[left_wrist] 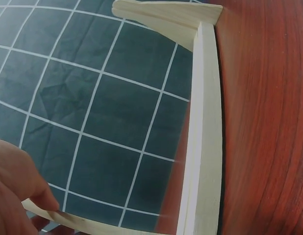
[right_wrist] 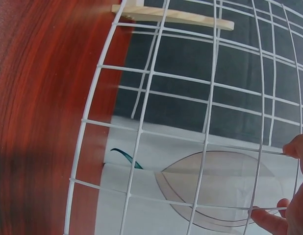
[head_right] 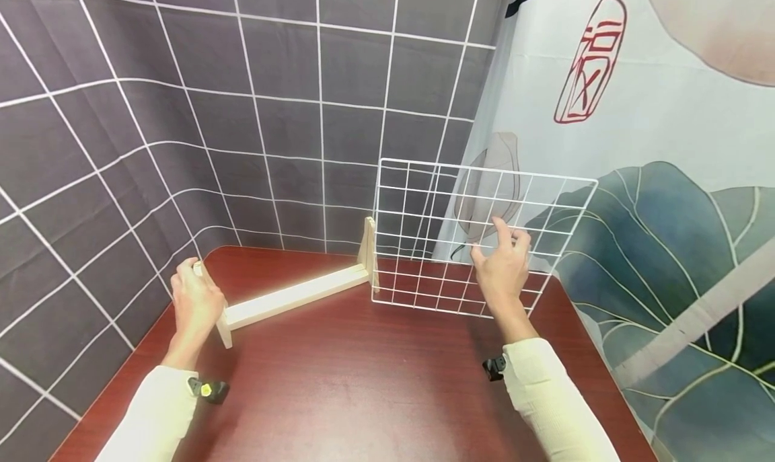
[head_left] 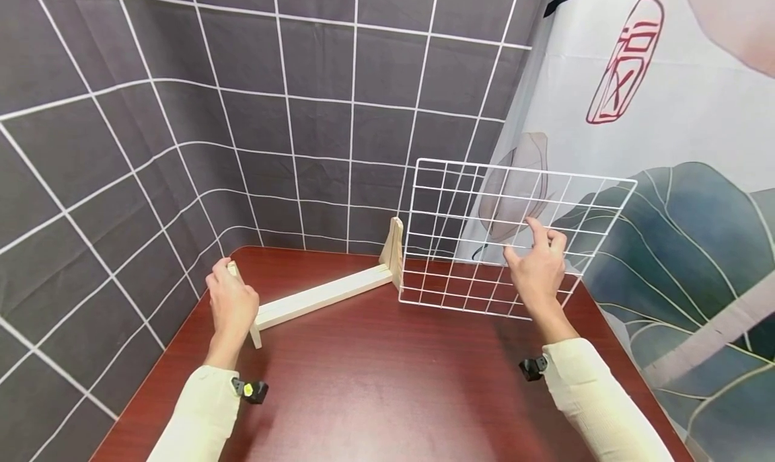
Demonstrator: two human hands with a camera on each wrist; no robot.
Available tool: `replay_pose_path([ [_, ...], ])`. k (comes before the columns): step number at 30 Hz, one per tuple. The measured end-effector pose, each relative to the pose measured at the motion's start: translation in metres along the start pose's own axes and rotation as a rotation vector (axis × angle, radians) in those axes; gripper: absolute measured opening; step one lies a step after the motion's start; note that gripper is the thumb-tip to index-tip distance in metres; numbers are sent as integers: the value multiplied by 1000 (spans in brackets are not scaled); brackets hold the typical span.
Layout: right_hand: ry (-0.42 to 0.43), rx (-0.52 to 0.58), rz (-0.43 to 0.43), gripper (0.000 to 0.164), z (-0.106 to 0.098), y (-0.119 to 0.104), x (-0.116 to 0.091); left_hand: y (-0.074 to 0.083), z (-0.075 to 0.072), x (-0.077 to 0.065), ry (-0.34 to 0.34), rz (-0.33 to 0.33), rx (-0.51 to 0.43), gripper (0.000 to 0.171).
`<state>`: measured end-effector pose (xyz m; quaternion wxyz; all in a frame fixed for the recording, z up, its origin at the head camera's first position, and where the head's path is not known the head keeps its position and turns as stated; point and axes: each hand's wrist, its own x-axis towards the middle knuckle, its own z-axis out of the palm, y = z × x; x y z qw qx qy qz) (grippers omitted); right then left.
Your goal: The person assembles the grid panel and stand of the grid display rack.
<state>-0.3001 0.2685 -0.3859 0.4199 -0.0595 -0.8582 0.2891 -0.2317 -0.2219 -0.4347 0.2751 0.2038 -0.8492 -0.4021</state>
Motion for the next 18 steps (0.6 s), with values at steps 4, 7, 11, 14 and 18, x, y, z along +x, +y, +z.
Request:
replay_pose_path([
  [4, -1, 1, -2, 61, 0, -1, 0, 0, 1, 3, -9, -3, 7, 60],
  [7, -5, -1, 1, 60, 0, -2, 1, 0, 3, 7, -15, 14, 11, 62],
  [11, -14, -1, 13, 61, 0, -4, 2, -1, 5, 13, -34, 41, 15, 60],
  [14, -21, -1, 17, 62, 0, -5, 2, -2, 7, 16, -53, 48, 19, 60],
  [18, -27, 0, 12, 62, 3, -6, 1, -3, 8, 20, -76, 49, 17, 60],
])
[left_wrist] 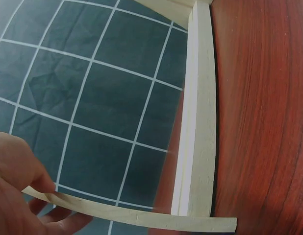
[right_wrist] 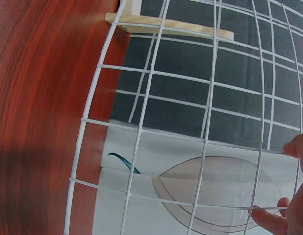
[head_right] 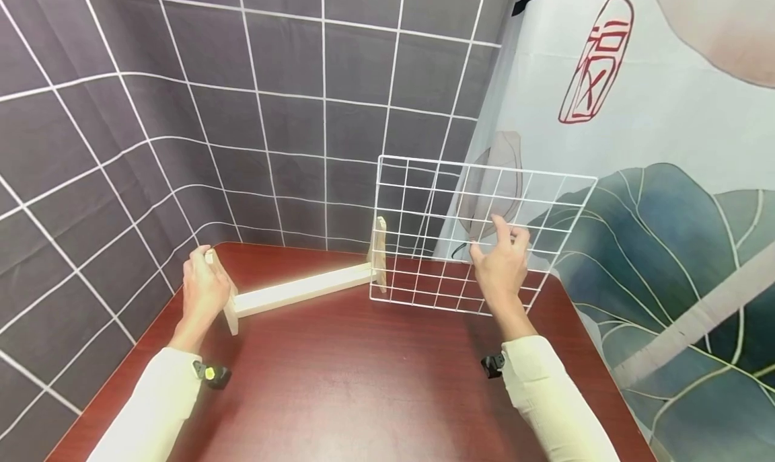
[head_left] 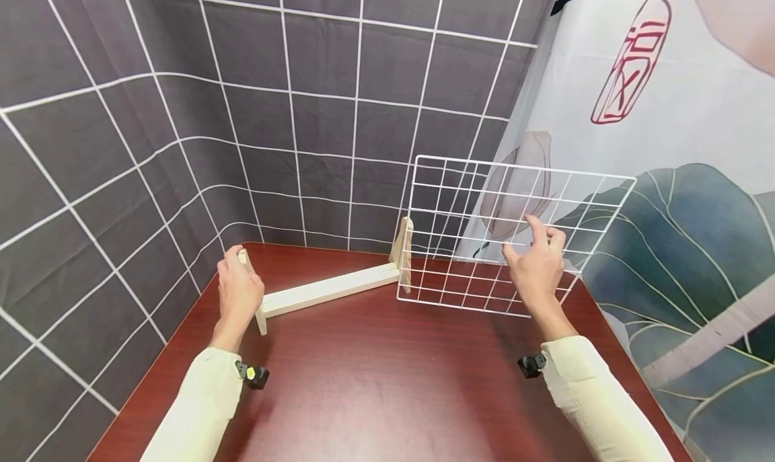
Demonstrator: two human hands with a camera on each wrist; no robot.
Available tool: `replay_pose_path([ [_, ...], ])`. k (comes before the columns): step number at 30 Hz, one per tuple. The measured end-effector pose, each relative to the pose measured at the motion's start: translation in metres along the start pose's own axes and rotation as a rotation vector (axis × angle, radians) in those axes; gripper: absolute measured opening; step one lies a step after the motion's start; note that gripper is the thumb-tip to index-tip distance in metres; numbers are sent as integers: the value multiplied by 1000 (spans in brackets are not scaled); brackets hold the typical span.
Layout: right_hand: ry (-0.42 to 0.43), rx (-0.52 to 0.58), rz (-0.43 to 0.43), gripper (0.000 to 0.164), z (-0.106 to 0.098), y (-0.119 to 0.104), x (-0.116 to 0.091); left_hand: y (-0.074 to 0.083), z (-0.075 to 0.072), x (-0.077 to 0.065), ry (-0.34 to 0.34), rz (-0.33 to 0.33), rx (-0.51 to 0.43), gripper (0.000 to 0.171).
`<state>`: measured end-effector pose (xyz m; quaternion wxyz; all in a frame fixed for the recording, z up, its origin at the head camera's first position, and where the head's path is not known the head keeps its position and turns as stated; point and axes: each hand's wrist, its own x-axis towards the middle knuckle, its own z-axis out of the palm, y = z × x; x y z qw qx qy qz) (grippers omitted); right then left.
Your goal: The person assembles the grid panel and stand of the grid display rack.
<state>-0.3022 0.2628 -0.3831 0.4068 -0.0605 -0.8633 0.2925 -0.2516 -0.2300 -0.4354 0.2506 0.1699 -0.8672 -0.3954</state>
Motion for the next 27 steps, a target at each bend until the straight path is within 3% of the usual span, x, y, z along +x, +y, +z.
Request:
replay_pose_path([
  [27, 1, 11, -41, 64, 4, -1, -3, 1, 10, 14, -67, 38, 14, 57],
])
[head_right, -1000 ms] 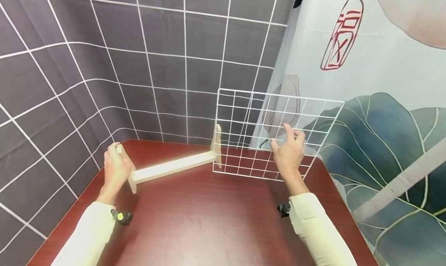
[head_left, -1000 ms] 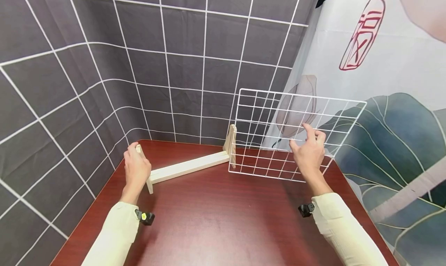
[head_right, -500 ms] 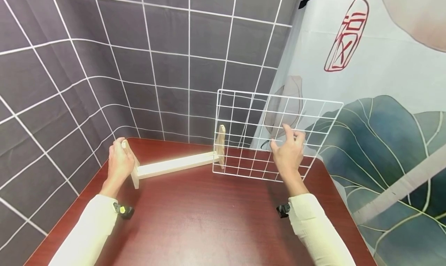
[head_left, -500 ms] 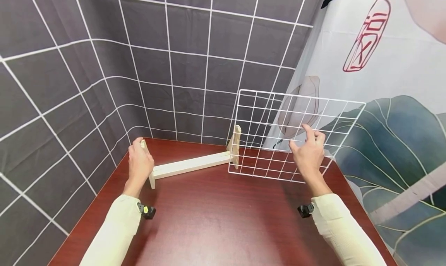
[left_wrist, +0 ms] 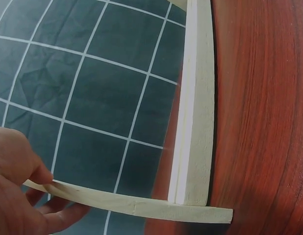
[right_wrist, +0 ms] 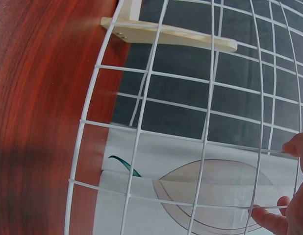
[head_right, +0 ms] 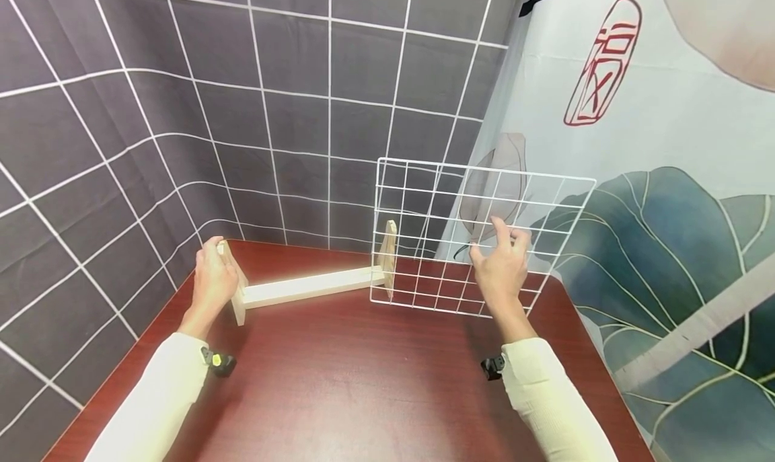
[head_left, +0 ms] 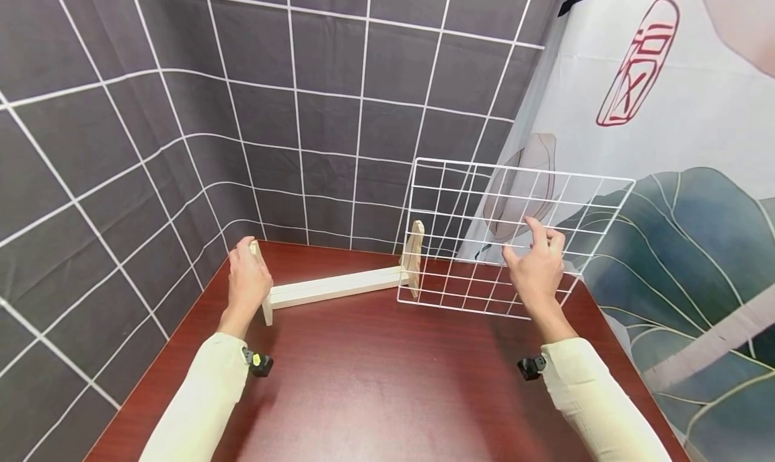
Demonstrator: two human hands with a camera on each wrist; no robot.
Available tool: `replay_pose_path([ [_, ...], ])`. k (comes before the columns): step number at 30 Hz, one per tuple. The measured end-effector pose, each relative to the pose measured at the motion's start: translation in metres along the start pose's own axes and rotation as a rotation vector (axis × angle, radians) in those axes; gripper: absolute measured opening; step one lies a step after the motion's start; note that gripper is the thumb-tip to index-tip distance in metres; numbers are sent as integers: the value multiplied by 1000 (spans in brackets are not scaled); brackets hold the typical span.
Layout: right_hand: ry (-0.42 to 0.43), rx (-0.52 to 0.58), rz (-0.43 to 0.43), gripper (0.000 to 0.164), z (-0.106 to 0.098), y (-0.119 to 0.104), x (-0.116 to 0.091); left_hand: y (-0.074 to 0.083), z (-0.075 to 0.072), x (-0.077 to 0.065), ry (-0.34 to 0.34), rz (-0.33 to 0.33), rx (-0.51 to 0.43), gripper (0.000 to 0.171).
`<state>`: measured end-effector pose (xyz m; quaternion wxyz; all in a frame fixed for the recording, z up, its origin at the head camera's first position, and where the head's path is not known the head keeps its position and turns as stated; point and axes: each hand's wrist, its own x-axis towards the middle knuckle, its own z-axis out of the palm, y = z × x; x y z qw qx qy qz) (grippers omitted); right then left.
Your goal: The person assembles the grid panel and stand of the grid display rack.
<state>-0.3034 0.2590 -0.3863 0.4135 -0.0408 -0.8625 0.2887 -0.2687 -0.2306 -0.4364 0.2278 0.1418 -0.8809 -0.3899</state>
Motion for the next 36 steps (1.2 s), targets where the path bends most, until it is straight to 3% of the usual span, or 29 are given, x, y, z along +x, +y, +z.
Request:
replay_pose_path([
  [17, 3, 0, -18, 64, -1, 0, -1, 7, 10, 3, -22, 8, -15, 55],
  [36, -8, 2, -21, 63, -3, 3, -4, 14, 21, 12, -88, 81, -14, 58],
])
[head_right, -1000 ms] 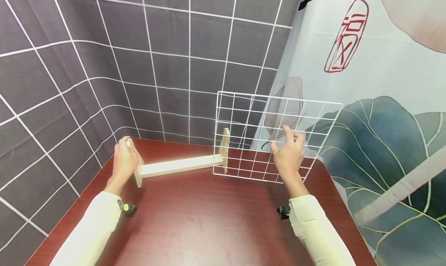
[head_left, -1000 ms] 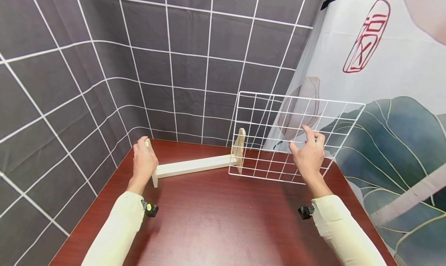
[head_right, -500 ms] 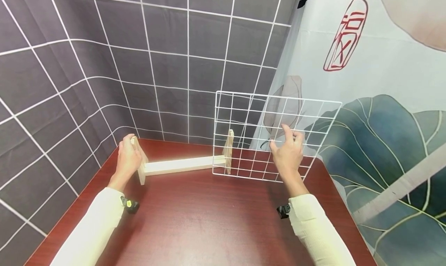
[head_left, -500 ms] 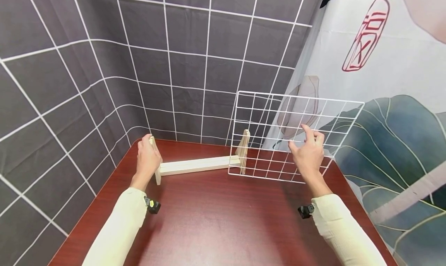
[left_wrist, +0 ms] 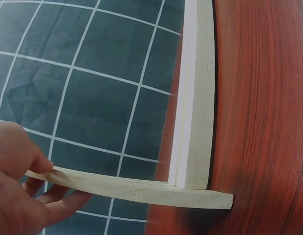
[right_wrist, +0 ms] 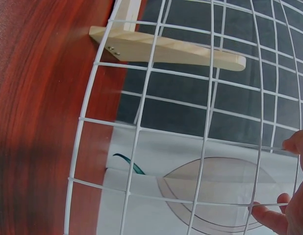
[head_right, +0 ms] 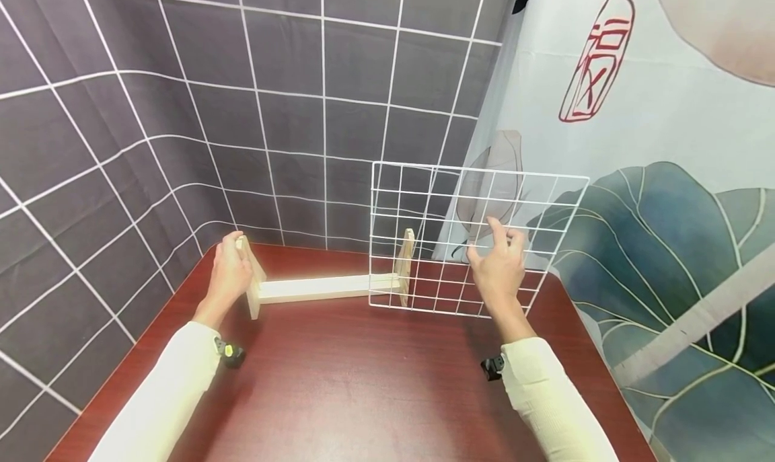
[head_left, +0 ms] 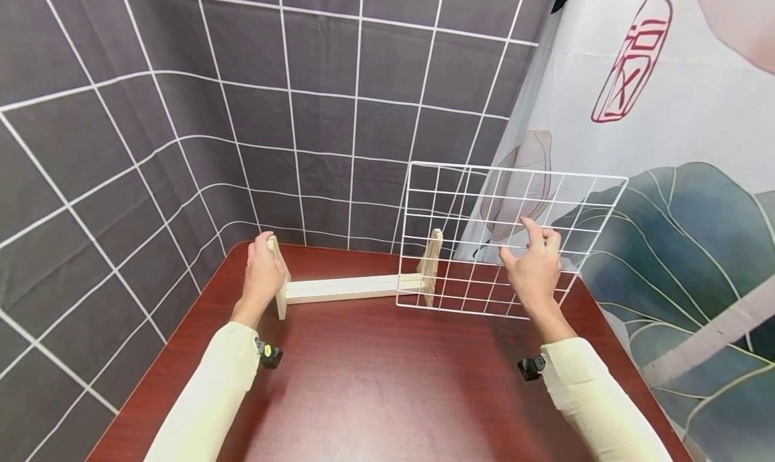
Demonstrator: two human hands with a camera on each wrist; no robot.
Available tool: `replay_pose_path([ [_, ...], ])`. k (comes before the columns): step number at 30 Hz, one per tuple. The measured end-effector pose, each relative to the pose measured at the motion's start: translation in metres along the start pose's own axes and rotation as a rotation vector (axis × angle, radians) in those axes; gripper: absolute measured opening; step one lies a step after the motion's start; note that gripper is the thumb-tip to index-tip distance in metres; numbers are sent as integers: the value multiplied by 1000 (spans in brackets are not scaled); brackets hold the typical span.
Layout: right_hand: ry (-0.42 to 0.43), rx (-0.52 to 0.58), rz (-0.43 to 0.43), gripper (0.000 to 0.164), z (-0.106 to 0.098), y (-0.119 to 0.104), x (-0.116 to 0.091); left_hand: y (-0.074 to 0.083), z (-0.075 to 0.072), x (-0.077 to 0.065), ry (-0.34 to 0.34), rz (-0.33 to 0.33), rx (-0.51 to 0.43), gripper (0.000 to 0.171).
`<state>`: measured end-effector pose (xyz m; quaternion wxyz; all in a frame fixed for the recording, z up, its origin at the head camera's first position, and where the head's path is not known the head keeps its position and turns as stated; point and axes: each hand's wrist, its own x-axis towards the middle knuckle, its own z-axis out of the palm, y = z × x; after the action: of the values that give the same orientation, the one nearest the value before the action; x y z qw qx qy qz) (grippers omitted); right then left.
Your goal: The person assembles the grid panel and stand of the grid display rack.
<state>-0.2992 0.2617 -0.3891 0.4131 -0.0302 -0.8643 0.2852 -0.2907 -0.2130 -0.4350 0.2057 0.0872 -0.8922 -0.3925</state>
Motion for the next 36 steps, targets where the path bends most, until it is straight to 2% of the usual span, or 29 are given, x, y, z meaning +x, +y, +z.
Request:
replay_pose_path([
  [17, -7, -15, 16, 63, 0, 5, -2, 10, 11, 3, -70, 19, -15, 59],
  [36, -5, -17, 10, 64, 2, 5, -4, 20, 23, 7, -96, 58, -38, 57],
])
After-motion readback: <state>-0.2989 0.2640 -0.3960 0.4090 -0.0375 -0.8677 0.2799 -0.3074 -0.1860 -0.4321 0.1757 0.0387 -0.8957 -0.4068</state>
